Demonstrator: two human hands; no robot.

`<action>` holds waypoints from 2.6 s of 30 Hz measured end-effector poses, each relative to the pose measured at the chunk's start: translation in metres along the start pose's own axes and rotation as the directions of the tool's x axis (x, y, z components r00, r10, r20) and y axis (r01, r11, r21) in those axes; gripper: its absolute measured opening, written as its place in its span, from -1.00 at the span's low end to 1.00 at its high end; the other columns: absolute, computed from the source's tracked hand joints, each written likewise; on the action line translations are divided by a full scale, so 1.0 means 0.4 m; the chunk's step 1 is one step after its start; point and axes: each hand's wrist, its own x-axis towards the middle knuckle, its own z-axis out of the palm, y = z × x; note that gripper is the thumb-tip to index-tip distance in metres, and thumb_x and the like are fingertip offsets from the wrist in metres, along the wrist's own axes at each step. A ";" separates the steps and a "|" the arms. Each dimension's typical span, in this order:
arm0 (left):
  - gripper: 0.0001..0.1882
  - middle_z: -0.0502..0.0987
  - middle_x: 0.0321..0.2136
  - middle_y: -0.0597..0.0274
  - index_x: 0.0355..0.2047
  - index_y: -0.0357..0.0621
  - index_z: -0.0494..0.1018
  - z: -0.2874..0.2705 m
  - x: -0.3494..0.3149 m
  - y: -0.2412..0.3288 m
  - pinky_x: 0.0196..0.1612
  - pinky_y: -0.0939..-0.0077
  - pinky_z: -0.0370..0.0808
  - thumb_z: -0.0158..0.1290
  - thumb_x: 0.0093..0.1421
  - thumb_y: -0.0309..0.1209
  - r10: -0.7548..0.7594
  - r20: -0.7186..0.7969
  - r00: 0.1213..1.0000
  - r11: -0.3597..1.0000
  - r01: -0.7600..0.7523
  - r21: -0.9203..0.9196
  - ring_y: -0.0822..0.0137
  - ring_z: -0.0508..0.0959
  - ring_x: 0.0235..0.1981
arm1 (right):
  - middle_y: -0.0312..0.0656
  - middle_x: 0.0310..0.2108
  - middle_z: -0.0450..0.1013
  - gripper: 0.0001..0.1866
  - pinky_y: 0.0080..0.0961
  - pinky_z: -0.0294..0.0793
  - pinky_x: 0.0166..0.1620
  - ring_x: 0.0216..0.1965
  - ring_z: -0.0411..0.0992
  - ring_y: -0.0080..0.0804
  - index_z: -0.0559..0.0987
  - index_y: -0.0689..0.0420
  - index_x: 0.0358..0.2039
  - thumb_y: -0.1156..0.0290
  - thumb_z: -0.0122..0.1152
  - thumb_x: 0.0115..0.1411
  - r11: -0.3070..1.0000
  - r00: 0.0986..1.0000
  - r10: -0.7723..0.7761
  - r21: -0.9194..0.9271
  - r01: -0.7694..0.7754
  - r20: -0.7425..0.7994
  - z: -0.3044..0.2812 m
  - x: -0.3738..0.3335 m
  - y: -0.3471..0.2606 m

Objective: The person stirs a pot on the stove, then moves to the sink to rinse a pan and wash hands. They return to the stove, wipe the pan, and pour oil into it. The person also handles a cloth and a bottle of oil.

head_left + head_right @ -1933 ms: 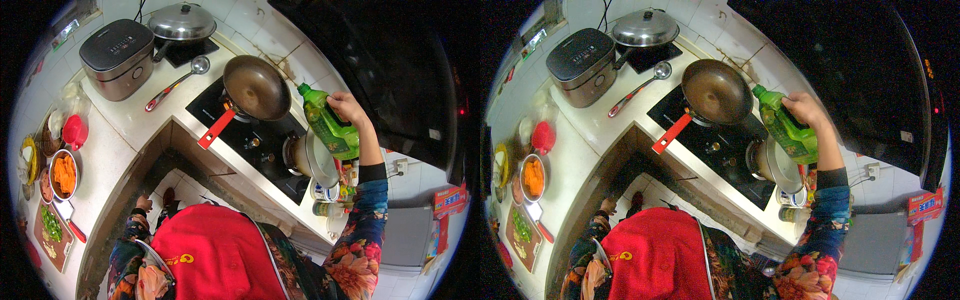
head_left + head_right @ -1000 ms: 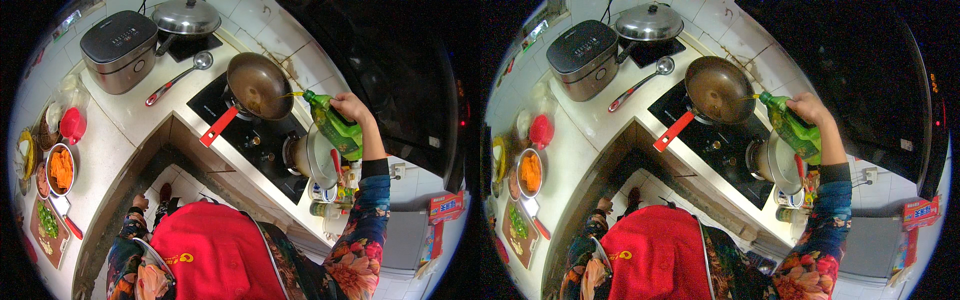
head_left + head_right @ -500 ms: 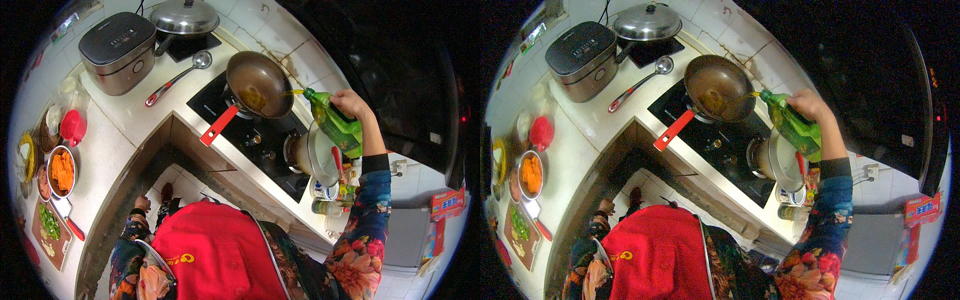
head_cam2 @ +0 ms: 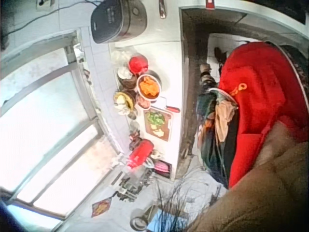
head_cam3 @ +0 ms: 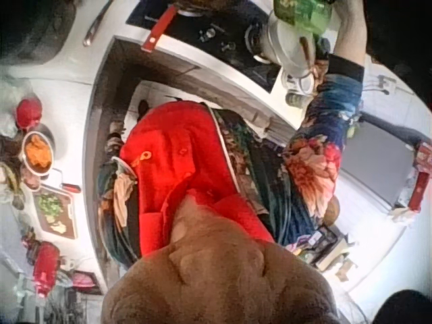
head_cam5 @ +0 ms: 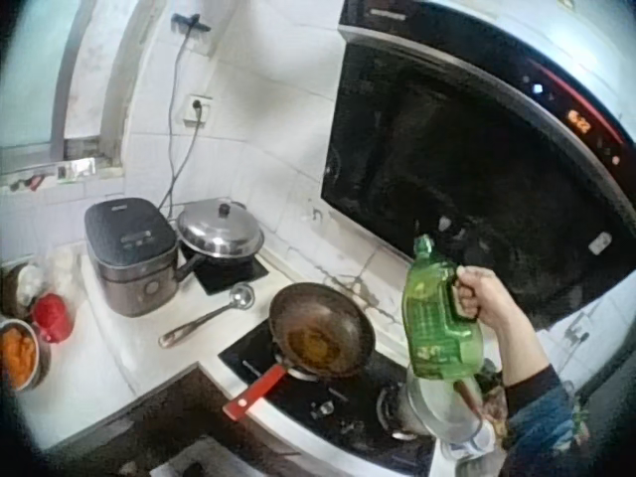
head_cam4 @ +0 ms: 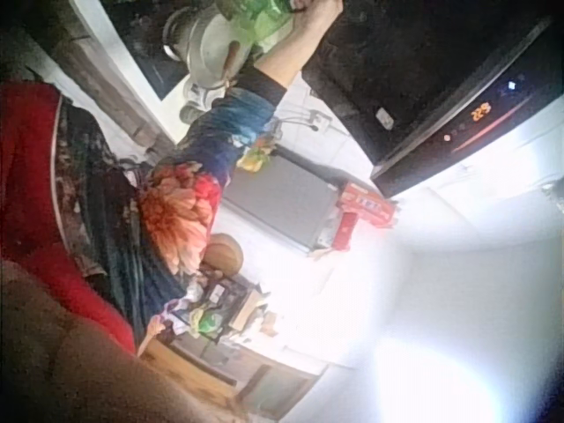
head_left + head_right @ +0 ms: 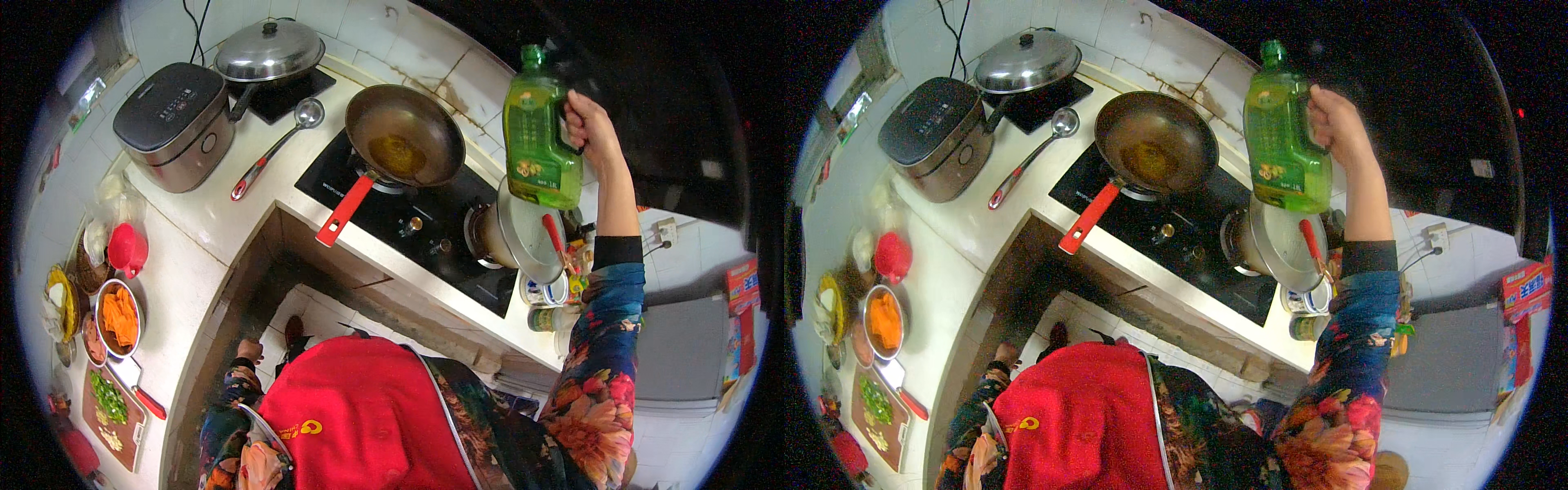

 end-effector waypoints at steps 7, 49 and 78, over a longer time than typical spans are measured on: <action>-0.74 0.55 -0.40 0.09 -0.20 -0.26 0.46 -0.009 -0.032 0.028 -0.57 0.37 0.54 -0.14 0.14 -0.47 0.000 -0.044 0.999 0.998 -0.003 -0.068 0.25 0.62 -0.47 | -0.51 -0.71 0.10 -0.74 -0.74 -0.08 -0.70 -0.75 -0.03 -0.75 0.34 0.05 -0.48 0.18 -0.01 0.27 0.982 0.993 -0.112 0.148 0.115 -0.026 -0.011 -0.058 -0.002; -0.79 0.58 -0.41 0.06 -0.44 -0.12 0.56 0.003 0.227 0.328 -0.39 0.26 0.53 -0.01 0.06 -0.31 0.534 0.607 0.588 -0.494 -0.366 0.789 0.17 0.60 -0.36 | -0.37 -0.62 0.23 -0.74 -0.67 0.19 -0.46 -0.60 0.16 -0.58 0.38 0.14 -0.43 0.24 -0.10 0.30 0.968 0.507 0.175 0.240 0.066 -0.844 -0.855 -1.065 0.618; -0.79 0.53 -0.50 -0.14 -0.57 -0.25 0.53 0.213 -0.295 0.106 -0.33 0.12 0.47 -0.03 -0.14 -0.38 0.379 -0.128 0.916 0.659 -0.170 0.733 -0.08 0.54 -0.39 | -0.03 -0.23 0.51 -0.57 -0.35 0.41 -0.14 -0.27 0.43 -0.27 0.56 0.29 -0.24 0.11 0.15 0.17 0.930 -0.031 -0.102 -0.084 -0.358 -0.994 -0.746 -0.960 1.408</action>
